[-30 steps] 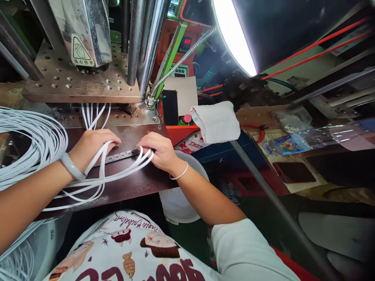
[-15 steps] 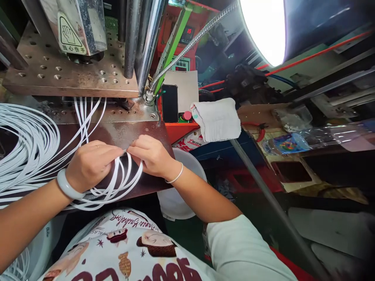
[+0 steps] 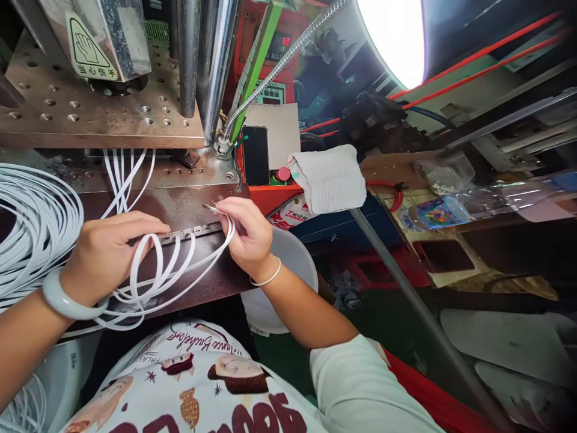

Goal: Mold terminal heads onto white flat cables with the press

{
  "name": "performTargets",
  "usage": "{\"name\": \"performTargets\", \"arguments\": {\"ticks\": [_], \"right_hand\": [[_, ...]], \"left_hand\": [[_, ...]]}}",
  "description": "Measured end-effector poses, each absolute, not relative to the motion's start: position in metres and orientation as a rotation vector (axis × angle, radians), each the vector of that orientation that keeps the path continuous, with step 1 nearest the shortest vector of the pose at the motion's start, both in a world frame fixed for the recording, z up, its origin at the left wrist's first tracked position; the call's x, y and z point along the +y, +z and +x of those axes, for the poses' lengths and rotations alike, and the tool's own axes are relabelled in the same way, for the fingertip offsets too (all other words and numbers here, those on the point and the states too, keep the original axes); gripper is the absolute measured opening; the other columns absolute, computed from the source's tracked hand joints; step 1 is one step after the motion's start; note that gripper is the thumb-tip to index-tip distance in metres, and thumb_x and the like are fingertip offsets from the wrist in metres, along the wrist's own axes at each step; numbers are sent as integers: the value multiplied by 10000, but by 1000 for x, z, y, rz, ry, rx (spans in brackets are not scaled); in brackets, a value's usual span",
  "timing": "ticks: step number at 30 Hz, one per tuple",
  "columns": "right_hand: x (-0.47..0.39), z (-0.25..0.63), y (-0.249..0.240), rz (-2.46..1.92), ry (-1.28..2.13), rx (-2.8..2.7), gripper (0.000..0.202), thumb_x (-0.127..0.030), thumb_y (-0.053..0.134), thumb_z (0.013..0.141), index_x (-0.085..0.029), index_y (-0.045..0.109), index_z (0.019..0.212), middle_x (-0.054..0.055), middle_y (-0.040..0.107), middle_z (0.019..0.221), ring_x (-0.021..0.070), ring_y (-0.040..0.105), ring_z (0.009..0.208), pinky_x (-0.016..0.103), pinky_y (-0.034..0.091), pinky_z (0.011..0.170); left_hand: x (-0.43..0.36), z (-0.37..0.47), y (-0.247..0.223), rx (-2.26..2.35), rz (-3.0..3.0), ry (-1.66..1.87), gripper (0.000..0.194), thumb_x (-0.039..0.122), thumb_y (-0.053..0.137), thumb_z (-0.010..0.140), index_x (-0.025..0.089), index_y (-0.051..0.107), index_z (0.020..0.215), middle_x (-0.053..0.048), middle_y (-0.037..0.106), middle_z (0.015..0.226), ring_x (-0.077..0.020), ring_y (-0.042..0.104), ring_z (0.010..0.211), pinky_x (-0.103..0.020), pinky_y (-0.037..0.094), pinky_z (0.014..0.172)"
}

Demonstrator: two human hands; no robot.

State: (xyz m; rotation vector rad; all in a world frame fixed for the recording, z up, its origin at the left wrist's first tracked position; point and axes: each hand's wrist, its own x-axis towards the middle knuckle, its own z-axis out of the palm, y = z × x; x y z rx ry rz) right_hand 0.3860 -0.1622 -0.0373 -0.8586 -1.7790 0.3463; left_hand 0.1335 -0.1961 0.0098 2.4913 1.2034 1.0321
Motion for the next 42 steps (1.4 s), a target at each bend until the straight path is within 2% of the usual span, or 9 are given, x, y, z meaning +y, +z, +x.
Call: {"name": "performTargets", "arguments": {"ticks": [4, 11, 20, 23, 25, 29, 34, 39, 42], "right_hand": [[-163, 384, -40, -804, 453, -1597, 104, -205, 643, 970, -222, 738, 1009, 64, 756, 987, 194, 722, 956, 377, 619, 889], [-165, 388, -47, -923, 530, -1613, 149, -232, 620, 987, -232, 754, 1051, 62, 794, 1016, 193, 761, 919, 370, 634, 872], [-163, 384, -41, -786, 322, -1938, 156, -133, 569, 970, -211, 700, 935, 52, 767, 859, 175, 665, 761, 334, 556, 701], [-160, 383, -42, -717, 376, -2014, 142, -140, 583, 975, -207, 692, 913, 50, 768, 848, 169, 647, 746, 318, 540, 693], [-158, 383, -43, -688, 398, -2065, 145, -146, 583, 978, -206, 687, 897, 46, 763, 834, 164, 626, 734, 310, 527, 691], [-154, 384, -45, -692, 353, -2143, 171, -142, 545, 988, -201, 684, 908, 53, 751, 828, 172, 592, 738, 315, 512, 704], [-154, 384, -49, -615, 284, -2251, 211, -137, 484, 1011, -186, 683, 958, 62, 725, 818, 175, 551, 702, 332, 493, 695], [-158, 387, -45, -647, 357, -2166, 189, -138, 509, 998, -190, 691, 996, 85, 714, 921, 184, 641, 846, 334, 560, 758], [-161, 391, -44, -811, 350, -1962, 164, -153, 565, 986, -217, 715, 1005, 102, 720, 1056, 200, 701, 994, 366, 605, 866]], "left_hand": [[-195, 129, 0, 1235, 2522, 1095, 183, 154, 603, 981, 130, 777, 930, -48, 809, 889, -117, 745, 746, -179, 572, 752], [-194, 129, 0, 1136, 2799, 1040, 206, 55, 553, 963, 90, 755, 984, -90, 798, 898, -184, 749, 821, -282, 592, 806], [-199, 142, 4, 972, 3008, 927, 277, 68, 482, 952, 148, 745, 921, -64, 778, 867, -191, 718, 776, -315, 578, 866], [-198, 138, 2, 976, 2973, 923, 268, 74, 484, 976, 115, 745, 1023, -87, 789, 956, -190, 735, 859, -290, 574, 878], [-197, 131, 1, 1073, 2987, 845, 286, 94, 462, 993, 92, 740, 1057, -120, 788, 1018, -215, 744, 903, -308, 580, 834], [-196, 119, -2, 1358, 3024, 718, 320, 108, 434, 993, 140, 753, 997, -89, 790, 938, -220, 719, 738, -338, 517, 634], [-187, 115, -12, 1374, 2892, 628, 422, 107, 372, 970, 148, 716, 1211, -109, 750, 1224, -252, 723, 1019, -364, 565, 803], [-172, 112, -11, 1349, 2830, 209, 375, 126, 377, 913, 205, 743, 903, -90, 751, 944, -273, 697, 881, -417, 569, 804], [-175, 110, -5, 1390, 2769, 451, 338, 198, 391, 966, 192, 716, 872, -77, 737, 875, -235, 689, 797, -366, 561, 761]]}}
